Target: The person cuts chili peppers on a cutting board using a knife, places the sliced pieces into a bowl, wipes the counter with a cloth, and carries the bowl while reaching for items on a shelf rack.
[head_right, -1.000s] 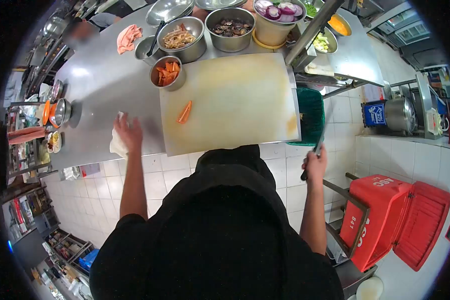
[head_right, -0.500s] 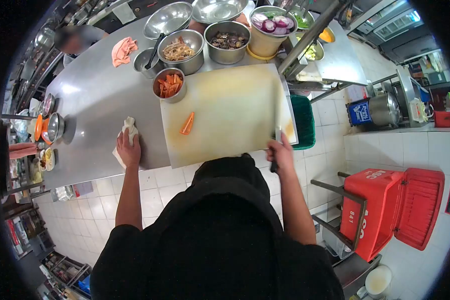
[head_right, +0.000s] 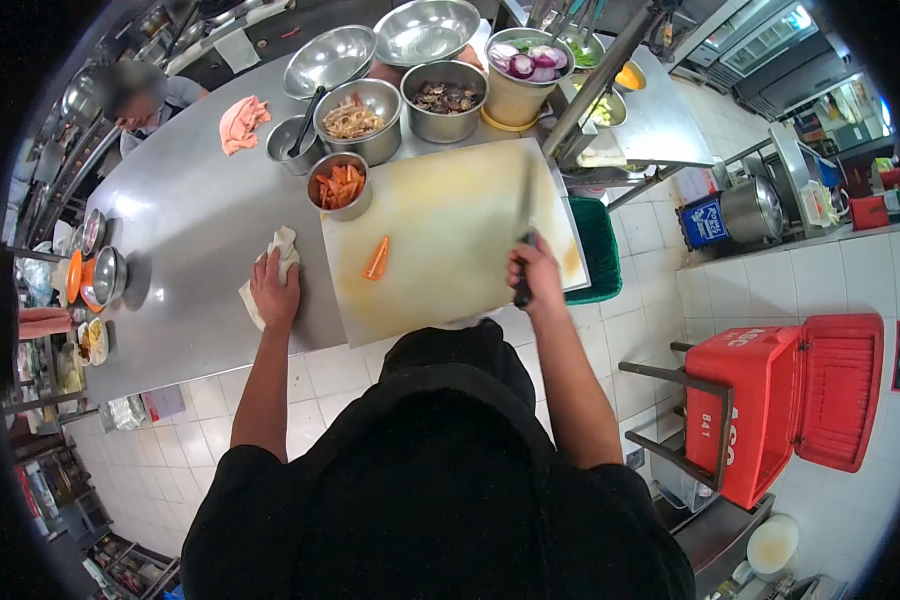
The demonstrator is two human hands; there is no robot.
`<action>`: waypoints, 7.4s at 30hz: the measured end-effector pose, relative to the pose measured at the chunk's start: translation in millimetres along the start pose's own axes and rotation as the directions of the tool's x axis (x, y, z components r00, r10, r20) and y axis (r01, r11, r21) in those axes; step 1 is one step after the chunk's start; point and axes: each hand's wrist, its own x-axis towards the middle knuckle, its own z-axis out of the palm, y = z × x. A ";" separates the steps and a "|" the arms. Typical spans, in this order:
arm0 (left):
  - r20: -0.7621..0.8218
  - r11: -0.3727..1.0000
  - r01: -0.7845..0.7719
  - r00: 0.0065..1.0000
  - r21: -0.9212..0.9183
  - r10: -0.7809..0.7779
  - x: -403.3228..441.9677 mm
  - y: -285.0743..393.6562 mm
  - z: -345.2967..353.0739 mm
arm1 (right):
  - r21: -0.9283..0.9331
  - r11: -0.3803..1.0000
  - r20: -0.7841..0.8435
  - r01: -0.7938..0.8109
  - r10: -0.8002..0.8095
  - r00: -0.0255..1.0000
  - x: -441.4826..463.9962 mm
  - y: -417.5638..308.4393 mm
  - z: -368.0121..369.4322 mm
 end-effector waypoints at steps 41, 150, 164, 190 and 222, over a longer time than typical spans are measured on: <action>-0.020 0.997 -0.054 0.998 -0.056 0.053 -5.3 3.0 1.3 | -0.323 0.933 -0.594 0.160 -0.331 0.733 -59.3 -16.3 -177.1; 0.229 0.900 -0.256 0.909 -0.353 0.348 -36.5 223.8 18.7 | -0.658 0.050 0.752 0.751 0.016 0.659 -24.3 24.5 -65.4; 0.311 0.866 -0.268 0.855 -0.422 0.416 -2.7 236.8 20.7 | -0.662 0.749 0.401 0.030 0.320 0.858 -32.9 25.4 -83.7; -0.081 0.943 -0.188 0.982 -0.273 0.172 55.8 74.9 -38.9 | -0.804 0.099 0.574 0.586 -0.128 0.809 -35.9 -26.4 74.9; 0.128 0.950 -0.231 0.957 -0.213 0.261 -60.3 50.1 -17.0 | -0.967 -0.011 0.230 0.256 -0.472 0.851 6.0 22.3 -32.2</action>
